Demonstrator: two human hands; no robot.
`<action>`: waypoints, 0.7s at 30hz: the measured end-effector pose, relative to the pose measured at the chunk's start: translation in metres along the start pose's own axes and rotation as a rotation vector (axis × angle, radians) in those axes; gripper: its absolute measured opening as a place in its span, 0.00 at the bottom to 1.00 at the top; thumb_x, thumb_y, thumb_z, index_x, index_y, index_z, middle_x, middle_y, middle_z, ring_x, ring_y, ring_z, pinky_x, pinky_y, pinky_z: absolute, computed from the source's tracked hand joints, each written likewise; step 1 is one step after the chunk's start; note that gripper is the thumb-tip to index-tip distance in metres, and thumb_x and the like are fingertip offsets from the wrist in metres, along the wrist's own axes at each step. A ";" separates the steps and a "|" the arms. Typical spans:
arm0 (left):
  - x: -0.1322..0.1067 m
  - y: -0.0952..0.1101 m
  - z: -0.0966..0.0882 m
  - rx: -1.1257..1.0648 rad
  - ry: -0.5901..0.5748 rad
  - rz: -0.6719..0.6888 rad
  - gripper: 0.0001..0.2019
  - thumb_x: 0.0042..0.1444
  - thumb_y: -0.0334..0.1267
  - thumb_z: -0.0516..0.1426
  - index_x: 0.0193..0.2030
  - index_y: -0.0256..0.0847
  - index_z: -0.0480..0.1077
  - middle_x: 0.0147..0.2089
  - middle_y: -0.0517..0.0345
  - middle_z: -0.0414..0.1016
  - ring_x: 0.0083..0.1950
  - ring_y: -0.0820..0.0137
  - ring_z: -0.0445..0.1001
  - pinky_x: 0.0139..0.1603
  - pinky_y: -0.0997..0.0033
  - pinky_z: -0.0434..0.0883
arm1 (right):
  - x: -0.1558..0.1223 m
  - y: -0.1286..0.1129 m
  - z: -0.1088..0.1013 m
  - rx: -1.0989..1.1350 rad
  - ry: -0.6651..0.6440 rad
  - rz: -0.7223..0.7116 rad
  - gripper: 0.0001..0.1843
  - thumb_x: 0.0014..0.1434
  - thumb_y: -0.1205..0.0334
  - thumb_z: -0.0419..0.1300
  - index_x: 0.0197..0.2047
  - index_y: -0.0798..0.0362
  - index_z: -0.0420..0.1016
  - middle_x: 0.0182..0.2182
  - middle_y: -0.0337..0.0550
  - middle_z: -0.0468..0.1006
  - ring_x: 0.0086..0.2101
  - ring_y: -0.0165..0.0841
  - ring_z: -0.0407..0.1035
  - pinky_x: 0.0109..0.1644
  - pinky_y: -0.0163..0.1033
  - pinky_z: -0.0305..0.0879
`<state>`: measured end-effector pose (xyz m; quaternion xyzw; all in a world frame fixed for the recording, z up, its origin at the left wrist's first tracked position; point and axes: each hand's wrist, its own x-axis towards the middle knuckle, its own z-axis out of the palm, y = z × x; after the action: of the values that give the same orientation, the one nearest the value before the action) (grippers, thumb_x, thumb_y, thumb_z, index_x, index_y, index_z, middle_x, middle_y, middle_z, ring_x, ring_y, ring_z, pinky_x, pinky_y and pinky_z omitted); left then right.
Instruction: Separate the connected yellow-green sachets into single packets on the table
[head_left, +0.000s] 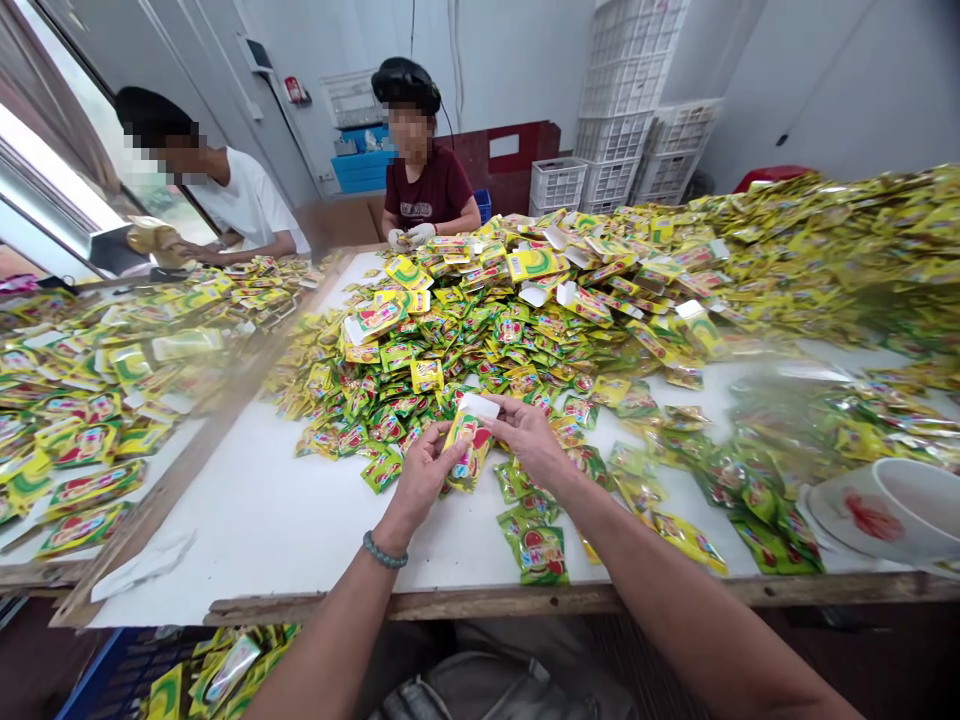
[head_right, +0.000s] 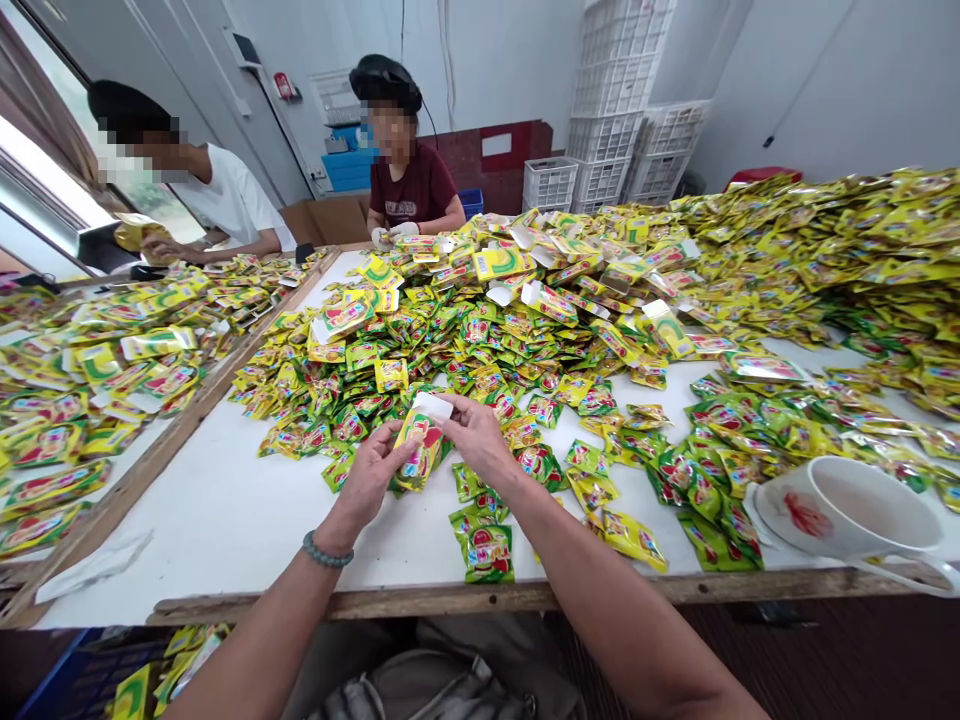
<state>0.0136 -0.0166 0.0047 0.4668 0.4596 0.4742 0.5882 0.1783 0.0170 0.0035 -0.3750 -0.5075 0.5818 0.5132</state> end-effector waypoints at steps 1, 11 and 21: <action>0.000 -0.001 -0.001 0.006 0.026 0.032 0.22 0.48 0.49 0.67 0.46 0.39 0.72 0.38 0.56 0.80 0.36 0.67 0.78 0.38 0.69 0.74 | -0.001 -0.002 -0.002 -0.067 -0.031 -0.048 0.19 0.53 0.52 0.65 0.46 0.50 0.79 0.37 0.42 0.81 0.37 0.36 0.74 0.44 0.42 0.72; 0.001 -0.002 -0.005 0.067 0.110 0.108 0.21 0.47 0.49 0.67 0.45 0.40 0.73 0.37 0.56 0.79 0.36 0.68 0.75 0.40 0.70 0.71 | -0.011 -0.015 0.005 -0.423 -0.031 -0.186 0.21 0.55 0.55 0.66 0.53 0.49 0.76 0.46 0.44 0.80 0.40 0.35 0.74 0.44 0.40 0.70; 0.000 0.001 -0.002 0.268 0.040 0.254 0.16 0.55 0.43 0.61 0.50 0.43 0.70 0.30 0.63 0.70 0.29 0.72 0.68 0.33 0.74 0.65 | -0.004 0.003 0.003 -0.190 -0.072 -0.087 0.16 0.50 0.54 0.68 0.42 0.50 0.80 0.35 0.39 0.81 0.36 0.35 0.74 0.38 0.37 0.69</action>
<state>0.0114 -0.0165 0.0059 0.5857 0.4678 0.4885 0.4466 0.1750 0.0128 0.0008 -0.3782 -0.5944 0.5212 0.4816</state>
